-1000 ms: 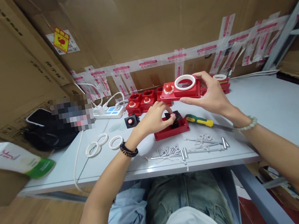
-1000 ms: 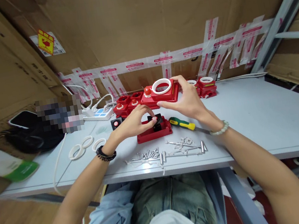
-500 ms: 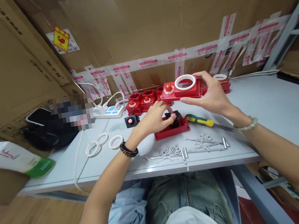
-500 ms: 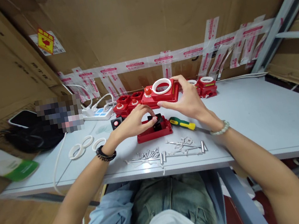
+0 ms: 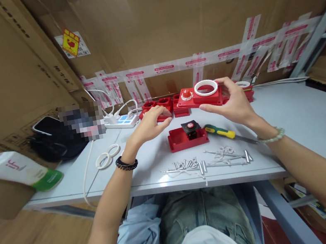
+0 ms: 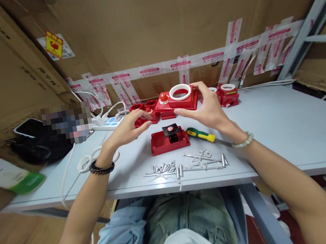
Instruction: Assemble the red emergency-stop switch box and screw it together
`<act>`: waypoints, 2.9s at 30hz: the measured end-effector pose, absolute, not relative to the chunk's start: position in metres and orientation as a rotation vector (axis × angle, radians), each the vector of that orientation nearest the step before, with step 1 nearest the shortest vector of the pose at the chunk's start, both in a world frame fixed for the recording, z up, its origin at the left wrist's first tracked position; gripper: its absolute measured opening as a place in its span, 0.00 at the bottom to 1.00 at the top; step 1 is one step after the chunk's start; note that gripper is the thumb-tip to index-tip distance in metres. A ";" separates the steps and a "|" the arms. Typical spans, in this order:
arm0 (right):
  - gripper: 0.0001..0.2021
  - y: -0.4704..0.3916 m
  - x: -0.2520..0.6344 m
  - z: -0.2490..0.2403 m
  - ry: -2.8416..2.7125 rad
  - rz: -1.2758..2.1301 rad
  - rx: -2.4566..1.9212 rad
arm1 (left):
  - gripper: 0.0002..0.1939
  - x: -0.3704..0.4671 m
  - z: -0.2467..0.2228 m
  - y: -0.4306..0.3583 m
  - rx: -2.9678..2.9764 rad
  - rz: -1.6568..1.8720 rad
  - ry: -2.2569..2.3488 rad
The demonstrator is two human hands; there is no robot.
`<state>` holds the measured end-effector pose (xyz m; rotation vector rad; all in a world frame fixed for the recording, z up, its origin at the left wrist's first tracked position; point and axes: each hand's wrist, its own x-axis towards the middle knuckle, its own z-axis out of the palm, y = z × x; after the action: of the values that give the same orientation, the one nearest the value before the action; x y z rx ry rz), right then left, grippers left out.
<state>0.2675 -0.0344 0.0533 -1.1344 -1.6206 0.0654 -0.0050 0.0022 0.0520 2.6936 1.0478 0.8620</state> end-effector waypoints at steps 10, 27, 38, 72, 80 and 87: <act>0.35 -0.033 0.269 0.052 -1.635 0.052 -1.134 | 0.16 -0.100 0.037 0.010 2.512 0.667 1.492; 0.34 -0.037 0.268 0.054 -1.679 0.006 -1.172 | 0.27 -0.158 0.016 0.045 2.324 0.051 1.857; 0.36 -0.038 0.269 0.058 -1.617 -0.041 -1.185 | 0.17 -0.045 0.059 -0.002 2.593 0.786 1.107; 0.33 -0.039 0.268 0.057 -1.664 -0.071 -1.162 | 0.12 0.039 0.044 -0.001 2.741 0.678 0.823; 0.33 -0.039 0.268 0.057 -1.673 -0.070 -1.159 | 0.21 0.039 0.042 -0.002 2.705 0.681 0.836; 0.33 -0.039 0.268 0.057 -1.674 -0.082 -1.169 | 0.27 0.040 0.039 -0.001 2.681 0.684 0.797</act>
<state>0.2685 -0.0390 0.0569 -1.1685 -1.6741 -0.0821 0.0404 -0.0013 0.0388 2.6807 0.7965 0.6844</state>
